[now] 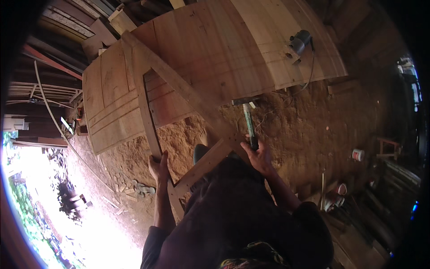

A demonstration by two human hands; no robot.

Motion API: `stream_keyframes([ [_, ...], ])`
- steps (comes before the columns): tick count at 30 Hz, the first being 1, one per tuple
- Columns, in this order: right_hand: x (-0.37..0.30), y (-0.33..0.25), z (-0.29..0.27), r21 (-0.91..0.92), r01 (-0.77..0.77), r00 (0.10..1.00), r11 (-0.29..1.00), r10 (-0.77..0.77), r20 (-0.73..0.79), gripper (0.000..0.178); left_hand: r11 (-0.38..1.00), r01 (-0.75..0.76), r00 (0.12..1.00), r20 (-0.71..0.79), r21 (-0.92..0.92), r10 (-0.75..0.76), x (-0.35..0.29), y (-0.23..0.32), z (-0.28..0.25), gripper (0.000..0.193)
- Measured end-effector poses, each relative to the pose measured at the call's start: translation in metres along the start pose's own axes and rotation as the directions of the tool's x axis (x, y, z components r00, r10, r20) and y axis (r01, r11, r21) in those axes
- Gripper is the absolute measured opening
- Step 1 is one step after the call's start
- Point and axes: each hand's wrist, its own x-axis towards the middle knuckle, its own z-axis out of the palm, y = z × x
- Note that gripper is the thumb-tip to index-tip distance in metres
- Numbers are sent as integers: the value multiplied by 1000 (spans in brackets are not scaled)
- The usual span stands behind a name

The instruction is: The person assembles a wooden structure by hammering nails into wooden planks and using a power tool to smooth the edges. The person repeatedly positions planks, hammers them into place, and uses a handheld router to finish the joints.

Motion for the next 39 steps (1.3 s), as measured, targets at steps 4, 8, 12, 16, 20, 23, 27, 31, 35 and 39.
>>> stream_keyframes([
  [4, -10, 13, 8, 36, -29, 994, 999, 32, -101, 37, 986, -75, 997, 33, 149, 71, 29, 30, -5, 70],
  [8, -11, 31, 28, 58, -88, 984, 994, 96, -151, 37, 972, -151, 983, 131, 180, 129, 77, 48, -5, 72],
  [12, -9, 22, 53, 117, -97, 968, 988, 121, -221, 39, 945, -286, 954, 143, 160, 264, 135, 36, 7, 70],
  [16, -13, 19, 74, 211, -204, 941, 956, 251, -227, 38, 924, -340, 930, 209, 172, 303, 148, 68, 5, 62],
  [20, -8, 18, 99, 183, -83, 952, 980, 132, -275, 38, 939, -335, 926, 207, 74, 314, 172, 54, -5, 55],
  [23, -7, 18, 120, 225, -47, 939, 973, 119, -322, 36, 930, -360, 921, 186, 71, 342, 181, 49, -13, 53],
  [27, -5, 7, 127, 175, -134, 943, 975, 180, -279, 34, 942, -331, 932, 175, 61, 316, 190, 45, -18, 54],
  [31, -6, -3, 127, 199, -147, 940, 969, 199, -278, 32, 925, -372, 917, 186, 75, 353, 203, 34, -16, 55],
  [35, -5, -6, 128, 217, -149, 935, 965, 209, -286, 30, 935, -347, 923, 206, 71, 326, 202, 39, -16, 55],
  [39, 0, -11, 135, 159, -177, 941, 971, 214, -263, 29, 934, -348, 927, 174, 78, 331, 212, 32, -22, 54],
])
